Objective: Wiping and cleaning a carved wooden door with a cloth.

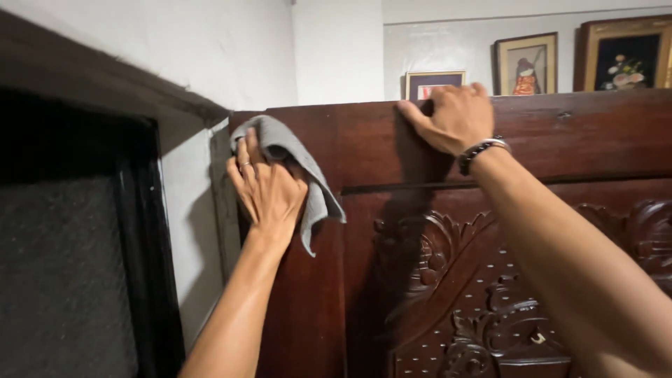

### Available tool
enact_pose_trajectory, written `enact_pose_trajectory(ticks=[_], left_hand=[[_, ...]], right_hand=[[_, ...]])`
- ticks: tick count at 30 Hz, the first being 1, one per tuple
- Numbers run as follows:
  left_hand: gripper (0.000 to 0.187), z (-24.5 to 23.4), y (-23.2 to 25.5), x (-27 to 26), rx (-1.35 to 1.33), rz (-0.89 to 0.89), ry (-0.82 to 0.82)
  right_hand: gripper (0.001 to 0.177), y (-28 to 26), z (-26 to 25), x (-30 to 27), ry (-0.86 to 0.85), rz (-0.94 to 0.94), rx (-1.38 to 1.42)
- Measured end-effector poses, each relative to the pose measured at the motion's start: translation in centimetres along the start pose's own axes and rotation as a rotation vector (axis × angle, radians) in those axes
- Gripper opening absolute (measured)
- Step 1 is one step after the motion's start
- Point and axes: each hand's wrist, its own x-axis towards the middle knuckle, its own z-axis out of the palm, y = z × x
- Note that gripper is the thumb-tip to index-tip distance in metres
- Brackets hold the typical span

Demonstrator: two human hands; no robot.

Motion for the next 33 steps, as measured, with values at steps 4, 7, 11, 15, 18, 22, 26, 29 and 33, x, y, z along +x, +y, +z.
enact_pose_trajectory(ticks=[4,7,11,15,18,22,26,29,33], left_hand=[[0.034,1.6,5.1,1.0,0.086,-0.101,-0.35],[0.082,7.4,11.0,2.5,-0.182,0.194,0.203],[0.087,8.6,14.8,2.7,-0.183,0.362,0.122],[0.104,4.9,11.0,1.5,0.07,0.313,-0.113],[0.107,5.9,3.5,0.9,-0.028,0.23,0.044],[0.1,1.8,-3.7,0.7,0.045,0.023,-0.011],[0.094,1.0,-6.4,-0.1,0.046,-0.071,0.042],[0.093,2.3,-3.6,-0.1,-0.022,-0.05,0.15],[0.1,3.7,7.2,0.9,-0.254,0.033,0.133]], right_hand=[[0.08,0.0,3.4,0.9,0.325,-0.125,0.006],[0.082,1.6,3.0,1.3,0.354,-0.107,-0.078],[0.066,2.6,2.7,1.5,0.204,-0.139,0.169],[0.063,2.0,3.6,1.4,0.365,-0.228,0.046],[0.069,2.4,4.3,1.2,0.26,-0.175,0.067],[0.065,3.3,5.9,2.2,0.331,-0.225,0.049],[0.067,3.3,5.2,2.2,0.276,-0.152,0.043],[0.064,1.8,2.4,1.0,0.202,-0.106,0.128],[0.058,3.7,1.9,1.6,0.14,-0.167,0.273]])
